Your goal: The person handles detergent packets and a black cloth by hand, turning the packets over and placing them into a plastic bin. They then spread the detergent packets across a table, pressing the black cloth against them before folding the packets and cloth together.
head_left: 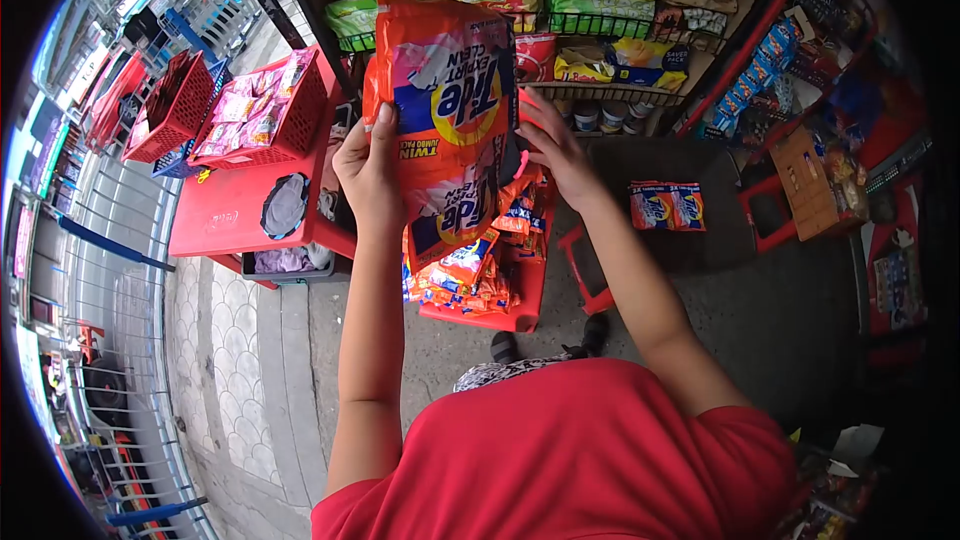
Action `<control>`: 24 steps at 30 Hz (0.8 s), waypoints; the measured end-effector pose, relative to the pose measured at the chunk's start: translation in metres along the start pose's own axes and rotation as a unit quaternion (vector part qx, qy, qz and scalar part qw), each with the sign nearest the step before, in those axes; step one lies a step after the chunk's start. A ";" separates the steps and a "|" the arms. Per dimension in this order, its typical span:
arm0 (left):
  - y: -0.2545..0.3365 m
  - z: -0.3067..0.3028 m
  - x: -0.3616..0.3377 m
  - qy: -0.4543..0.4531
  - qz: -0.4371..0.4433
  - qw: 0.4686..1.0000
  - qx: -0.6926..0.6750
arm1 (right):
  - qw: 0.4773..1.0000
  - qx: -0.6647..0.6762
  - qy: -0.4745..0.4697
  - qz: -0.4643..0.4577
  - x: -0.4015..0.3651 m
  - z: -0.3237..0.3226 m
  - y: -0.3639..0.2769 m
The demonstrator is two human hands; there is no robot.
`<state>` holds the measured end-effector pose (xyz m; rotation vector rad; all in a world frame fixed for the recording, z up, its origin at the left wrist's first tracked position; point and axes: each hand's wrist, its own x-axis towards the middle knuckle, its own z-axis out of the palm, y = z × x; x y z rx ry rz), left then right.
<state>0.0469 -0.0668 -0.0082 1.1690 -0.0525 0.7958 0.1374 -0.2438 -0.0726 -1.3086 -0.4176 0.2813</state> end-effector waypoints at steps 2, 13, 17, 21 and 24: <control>-0.004 -0.008 -0.007 -0.059 -0.002 0.998 0.021 | 0.993 0.102 -0.026 0.055 0.019 -0.001 -0.008; -0.018 -0.006 -0.022 0.000 0.050 0.998 0.045 | 0.955 0.103 0.061 -0.272 0.001 0.036 -0.041; -0.019 -0.009 -0.007 -0.020 -0.051 0.998 -0.006 | 0.956 0.081 0.058 -0.275 -0.003 0.030 -0.043; -0.020 0.000 0.002 -0.029 -0.086 0.995 -0.048 | 0.952 0.034 0.061 -0.298 -0.008 0.019 -0.049; -0.017 0.011 0.008 -0.080 -0.074 0.993 -0.055 | 0.934 0.048 0.103 -0.338 -0.007 0.016 -0.054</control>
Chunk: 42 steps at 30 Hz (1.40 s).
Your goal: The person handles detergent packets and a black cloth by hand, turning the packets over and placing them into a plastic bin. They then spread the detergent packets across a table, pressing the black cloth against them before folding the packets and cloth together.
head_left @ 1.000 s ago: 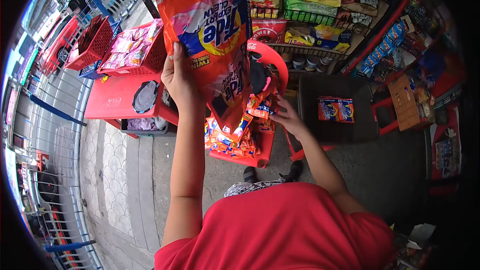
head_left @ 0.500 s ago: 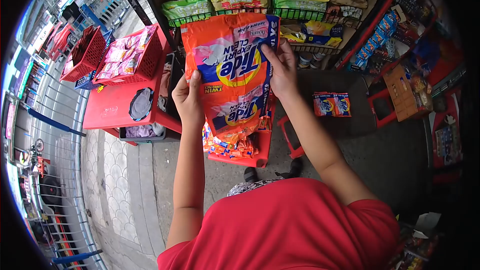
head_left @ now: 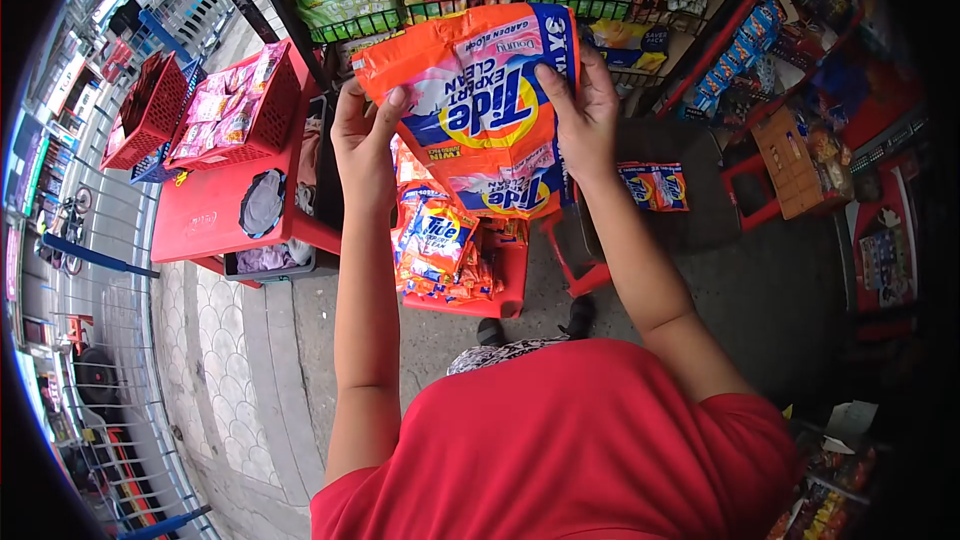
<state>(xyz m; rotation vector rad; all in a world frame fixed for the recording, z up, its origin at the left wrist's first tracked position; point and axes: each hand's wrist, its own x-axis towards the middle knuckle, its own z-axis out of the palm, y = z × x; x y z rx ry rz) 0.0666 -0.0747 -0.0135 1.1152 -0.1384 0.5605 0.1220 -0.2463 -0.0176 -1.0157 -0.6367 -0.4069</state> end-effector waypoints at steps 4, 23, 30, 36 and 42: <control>0.003 0.023 0.003 -0.075 0.121 0.990 0.006 | 0.998 -0.063 -0.015 -0.018 0.007 -0.019 0.004; 0.020 0.041 0.010 -0.079 -0.037 0.993 0.080 | 0.996 0.055 -0.056 0.047 0.012 -0.015 -0.002; 0.014 0.054 0.003 -0.079 0.004 0.994 0.072 | 0.985 0.126 -0.024 0.113 0.015 -0.027 -0.007; 0.001 0.028 -0.013 -0.166 -0.061 0.976 0.128 | 0.989 0.117 -0.023 0.092 0.022 -0.023 -0.010; 0.006 0.070 -0.021 -0.094 0.066 0.980 0.161 | 0.996 -0.004 0.075 -0.057 0.021 -0.043 -0.007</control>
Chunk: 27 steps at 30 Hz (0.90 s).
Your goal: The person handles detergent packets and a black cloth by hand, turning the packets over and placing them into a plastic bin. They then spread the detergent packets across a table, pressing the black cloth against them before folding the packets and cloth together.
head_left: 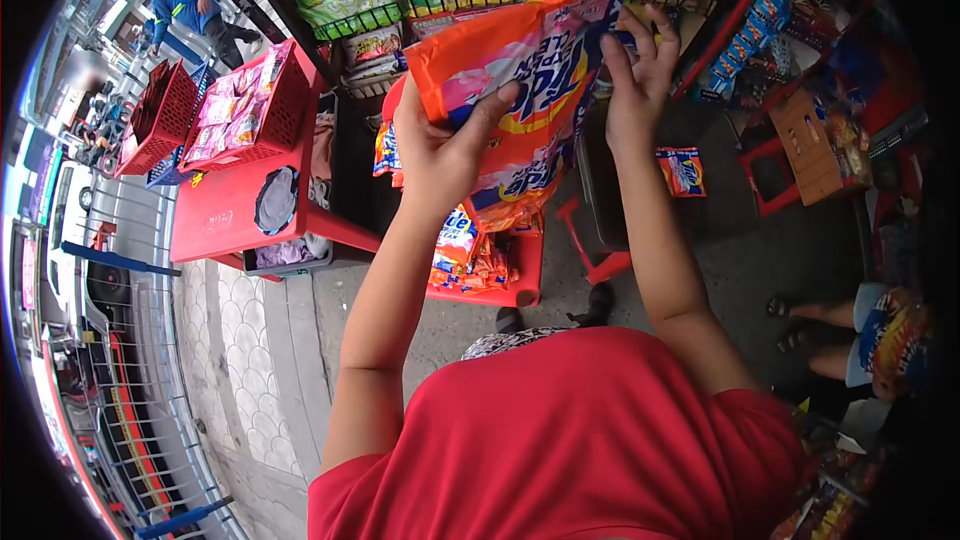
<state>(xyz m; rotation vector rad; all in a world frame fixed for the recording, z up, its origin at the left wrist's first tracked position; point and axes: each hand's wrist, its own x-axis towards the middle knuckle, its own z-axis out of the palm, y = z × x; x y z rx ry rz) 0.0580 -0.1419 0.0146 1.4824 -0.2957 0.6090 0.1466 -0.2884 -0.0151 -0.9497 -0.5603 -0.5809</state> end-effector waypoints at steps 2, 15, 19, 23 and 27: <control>0.011 0.009 0.010 0.023 0.064 0.996 -0.058 | 0.982 -0.128 0.074 0.117 -0.022 -0.032 0.020; 0.071 -0.003 0.062 0.219 0.155 0.956 -0.118 | 0.578 0.250 0.147 0.763 -0.190 -0.085 0.101; 0.074 -0.027 0.060 0.235 0.171 0.952 -0.098 | 0.663 0.480 0.099 0.566 -0.180 -0.088 0.102; 0.063 -0.065 0.056 0.255 0.181 0.947 -0.072 | 0.758 0.372 0.014 0.536 -0.165 -0.121 0.077; 0.036 -0.097 0.045 0.291 0.149 0.944 -0.032 | 0.796 0.258 -0.067 0.544 -0.150 -0.123 0.048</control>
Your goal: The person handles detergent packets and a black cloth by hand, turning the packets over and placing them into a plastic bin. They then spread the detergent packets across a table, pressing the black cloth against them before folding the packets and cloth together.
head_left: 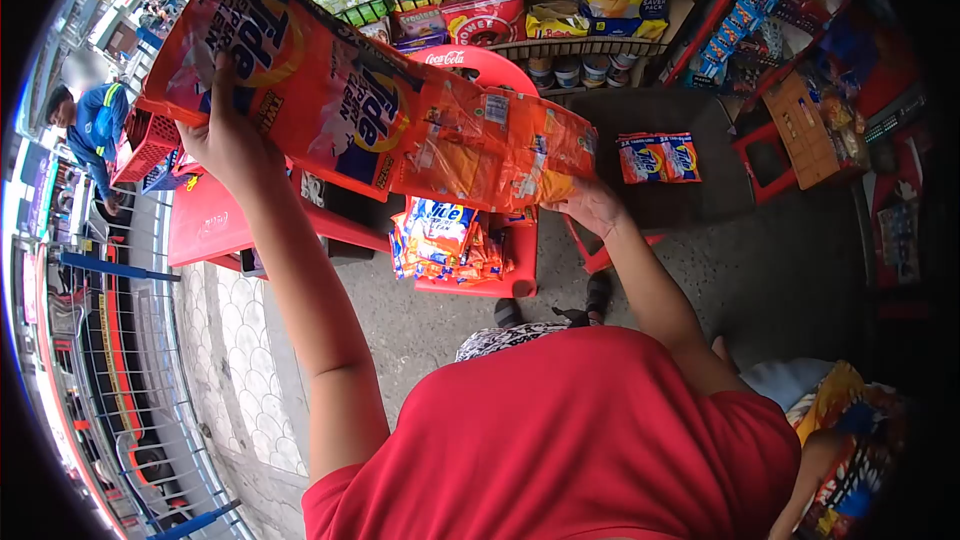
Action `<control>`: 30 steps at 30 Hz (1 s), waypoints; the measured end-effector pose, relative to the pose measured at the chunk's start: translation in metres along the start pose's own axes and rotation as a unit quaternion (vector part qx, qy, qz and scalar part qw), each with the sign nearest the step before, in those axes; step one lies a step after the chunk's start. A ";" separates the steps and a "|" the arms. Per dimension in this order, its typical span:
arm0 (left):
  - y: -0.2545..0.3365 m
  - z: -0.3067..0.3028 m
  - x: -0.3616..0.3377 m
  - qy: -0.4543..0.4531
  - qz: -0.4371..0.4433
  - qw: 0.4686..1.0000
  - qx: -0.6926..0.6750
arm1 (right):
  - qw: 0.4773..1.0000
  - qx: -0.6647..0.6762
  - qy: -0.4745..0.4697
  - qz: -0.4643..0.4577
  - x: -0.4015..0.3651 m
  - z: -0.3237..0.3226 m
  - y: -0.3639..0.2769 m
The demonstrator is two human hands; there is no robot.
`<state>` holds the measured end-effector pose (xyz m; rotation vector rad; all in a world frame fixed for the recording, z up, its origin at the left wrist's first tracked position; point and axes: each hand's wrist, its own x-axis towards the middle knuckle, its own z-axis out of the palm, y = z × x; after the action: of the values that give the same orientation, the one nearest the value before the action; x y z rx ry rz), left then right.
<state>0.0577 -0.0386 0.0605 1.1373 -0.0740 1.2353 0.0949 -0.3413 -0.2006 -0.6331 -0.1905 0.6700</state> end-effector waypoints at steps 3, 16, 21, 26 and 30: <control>-0.018 -0.019 -0.003 0.002 -0.003 1.000 0.028 | 0.979 -0.183 0.091 0.013 0.002 0.014 -0.005; -0.060 0.017 -0.141 -0.342 0.101 0.878 0.319 | 0.996 -0.032 0.079 -0.006 0.035 0.110 -0.034; -0.071 0.022 -0.174 -0.364 0.033 0.884 0.291 | 0.990 0.040 0.124 -0.047 0.019 0.125 -0.051; -0.063 0.032 -0.173 -0.482 0.067 0.842 0.233 | 0.991 -0.024 0.104 -0.075 0.001 0.121 -0.070; -0.068 0.026 -0.164 -0.573 0.059 0.797 0.180 | 0.985 -0.123 0.122 0.007 -0.001 0.100 -0.085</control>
<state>0.0579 -0.1640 -0.0677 2.1191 -0.8632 0.4891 0.1022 -0.3449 -0.0699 -0.9474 -0.0412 0.5806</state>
